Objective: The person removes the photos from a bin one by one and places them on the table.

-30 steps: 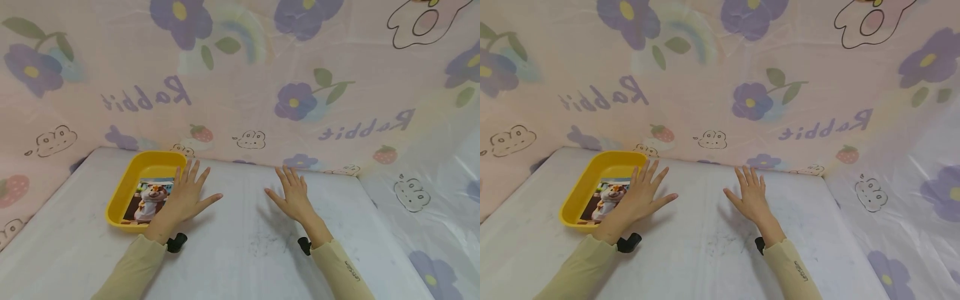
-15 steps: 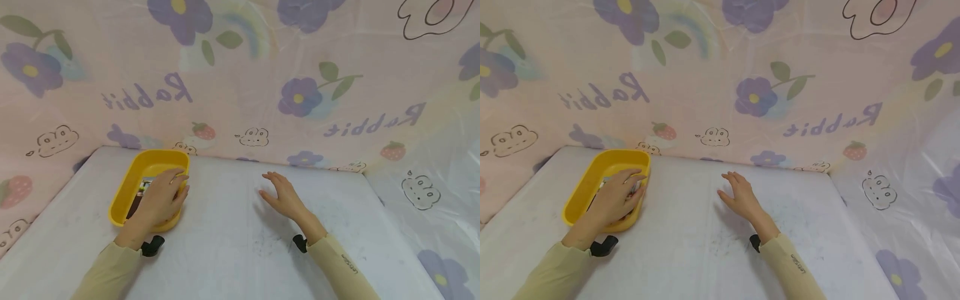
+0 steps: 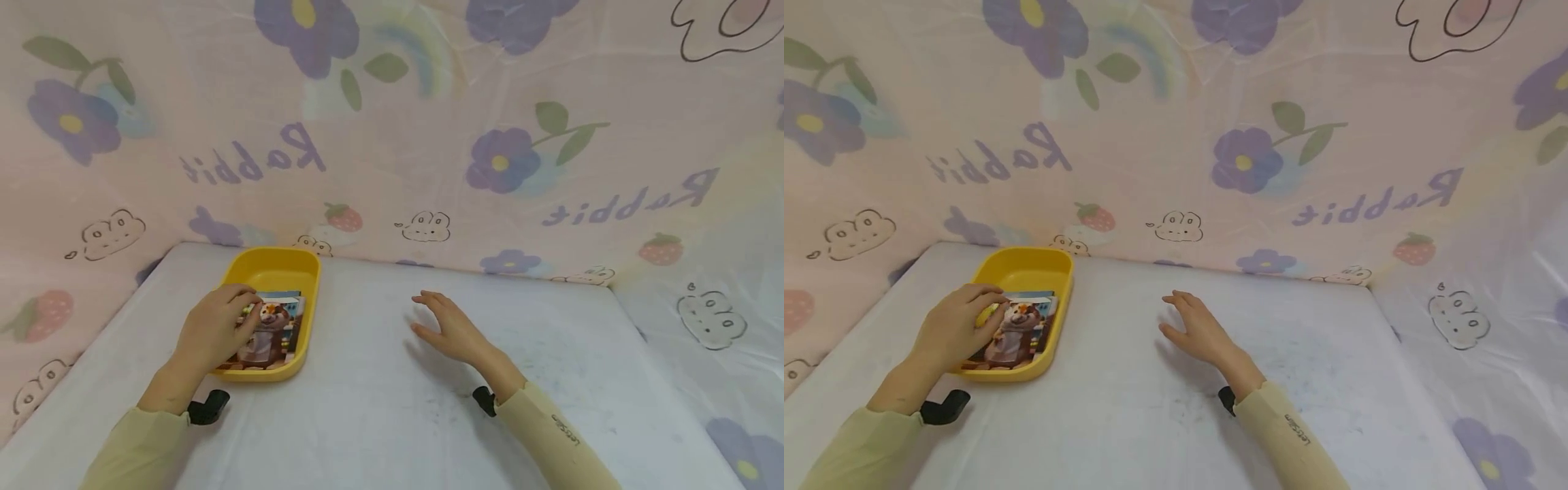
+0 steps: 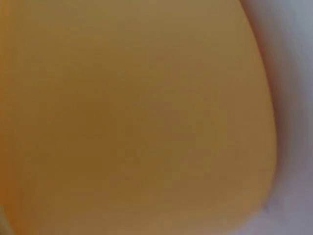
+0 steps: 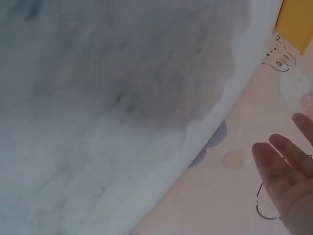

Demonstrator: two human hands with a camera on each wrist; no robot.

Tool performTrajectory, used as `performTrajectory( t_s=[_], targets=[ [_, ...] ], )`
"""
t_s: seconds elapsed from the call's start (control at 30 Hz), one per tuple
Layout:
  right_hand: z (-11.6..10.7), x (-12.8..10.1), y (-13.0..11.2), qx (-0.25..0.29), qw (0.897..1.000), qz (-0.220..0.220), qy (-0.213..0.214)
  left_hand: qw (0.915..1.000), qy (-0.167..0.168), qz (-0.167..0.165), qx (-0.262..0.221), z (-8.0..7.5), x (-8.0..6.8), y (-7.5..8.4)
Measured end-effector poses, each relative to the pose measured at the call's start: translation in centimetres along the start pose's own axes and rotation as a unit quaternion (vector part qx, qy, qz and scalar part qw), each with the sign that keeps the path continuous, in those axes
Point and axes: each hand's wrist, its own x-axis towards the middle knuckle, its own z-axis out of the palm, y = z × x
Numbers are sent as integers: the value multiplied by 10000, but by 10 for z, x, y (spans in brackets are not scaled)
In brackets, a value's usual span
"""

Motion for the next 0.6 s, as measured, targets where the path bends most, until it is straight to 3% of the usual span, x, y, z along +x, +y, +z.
performTrajectory(
  t_s=[0.23,0.6],
  targets=[
    [8,9,-8,2,10000,-80,-49,9968,-362,-709,66,-7,-6,-16],
    [16,19,-23,46,9994,-165,-302,9882,-791,-1306,-104,-8,-15,-38]
  ],
)
